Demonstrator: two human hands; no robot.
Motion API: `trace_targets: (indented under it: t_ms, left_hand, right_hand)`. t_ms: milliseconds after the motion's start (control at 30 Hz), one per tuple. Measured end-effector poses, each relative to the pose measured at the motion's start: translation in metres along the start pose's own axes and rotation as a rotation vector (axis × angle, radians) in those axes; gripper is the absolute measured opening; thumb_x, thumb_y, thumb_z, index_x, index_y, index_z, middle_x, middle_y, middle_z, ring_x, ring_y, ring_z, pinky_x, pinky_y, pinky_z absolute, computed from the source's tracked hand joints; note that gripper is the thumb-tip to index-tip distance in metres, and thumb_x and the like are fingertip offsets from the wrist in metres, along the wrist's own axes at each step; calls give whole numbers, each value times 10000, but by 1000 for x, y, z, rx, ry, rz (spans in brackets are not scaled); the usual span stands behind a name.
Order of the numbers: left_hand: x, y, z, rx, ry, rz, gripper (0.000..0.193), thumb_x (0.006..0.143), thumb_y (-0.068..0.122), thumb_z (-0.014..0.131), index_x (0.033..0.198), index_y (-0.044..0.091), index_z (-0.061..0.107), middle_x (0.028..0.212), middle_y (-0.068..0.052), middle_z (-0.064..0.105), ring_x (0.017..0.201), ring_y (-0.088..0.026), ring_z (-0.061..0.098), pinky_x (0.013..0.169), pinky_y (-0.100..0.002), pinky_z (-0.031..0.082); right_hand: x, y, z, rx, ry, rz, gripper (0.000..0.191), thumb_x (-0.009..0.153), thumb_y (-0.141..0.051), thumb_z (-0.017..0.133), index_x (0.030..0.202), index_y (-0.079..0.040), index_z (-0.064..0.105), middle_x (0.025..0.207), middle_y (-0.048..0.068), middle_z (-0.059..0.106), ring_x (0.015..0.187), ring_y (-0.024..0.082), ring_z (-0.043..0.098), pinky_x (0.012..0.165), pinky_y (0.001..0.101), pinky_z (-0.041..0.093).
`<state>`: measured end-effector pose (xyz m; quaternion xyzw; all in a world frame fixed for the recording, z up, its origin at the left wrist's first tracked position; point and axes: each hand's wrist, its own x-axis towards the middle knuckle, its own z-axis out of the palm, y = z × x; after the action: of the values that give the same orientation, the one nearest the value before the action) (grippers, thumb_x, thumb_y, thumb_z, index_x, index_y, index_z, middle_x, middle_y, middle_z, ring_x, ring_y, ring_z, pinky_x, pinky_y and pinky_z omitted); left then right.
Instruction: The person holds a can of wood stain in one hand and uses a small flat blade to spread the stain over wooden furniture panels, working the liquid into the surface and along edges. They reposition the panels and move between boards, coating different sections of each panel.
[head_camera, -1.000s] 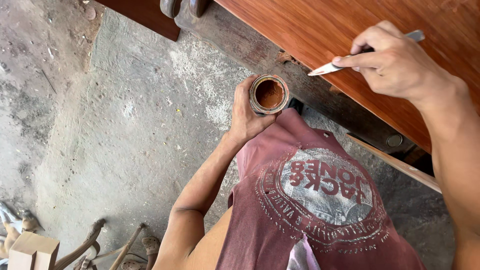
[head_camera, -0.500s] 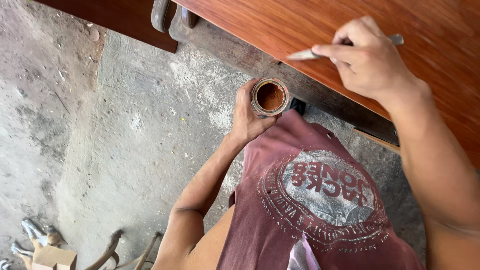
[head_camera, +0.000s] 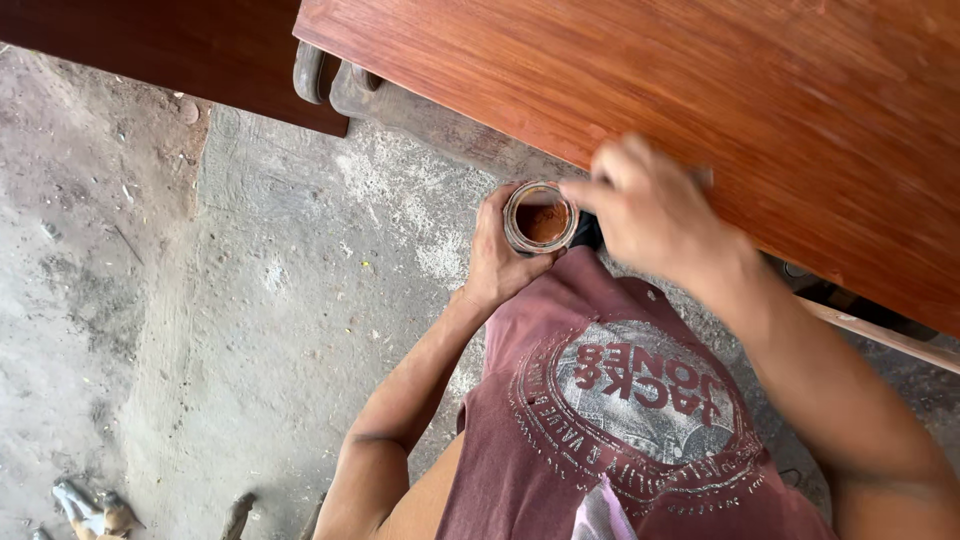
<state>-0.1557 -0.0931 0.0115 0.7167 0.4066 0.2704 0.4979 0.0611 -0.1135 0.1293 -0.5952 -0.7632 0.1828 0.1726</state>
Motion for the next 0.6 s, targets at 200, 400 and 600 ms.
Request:
trace_targets:
  t_ms: [200,400,600]
  left_hand:
    - [7,-38,23,93,-23,-17,986,622,262,946,1446,34,456,1376,-171,590,1315,-378,523,1106,-479,464]
    - [29,-94,109,130,-78,35,983,596,316,961,1421,90,476,1374,-194,534,1283,-408,487,1095,-517,443]
    - [41,-139,169,157,-485,12,817,685,361,924,1381,142,556,1396,-167,577,1312,-392,532,1109,-500,440]
  right_hand:
    - [-110,-6,20,346,-35,526,228,919,2,618,1127,22,708,999,178,679,819,297,697,716,399,558]
    - [-156,54,90,149,-54,800,298,980,-74,642,1262,-58,736,1056,260,688,945,416,678,816,489,548]
    - [-165,103,186,-90,117,553,372,887,-22,654,1245,-56,747,1083,233,718,990,449,661,830,561,517]
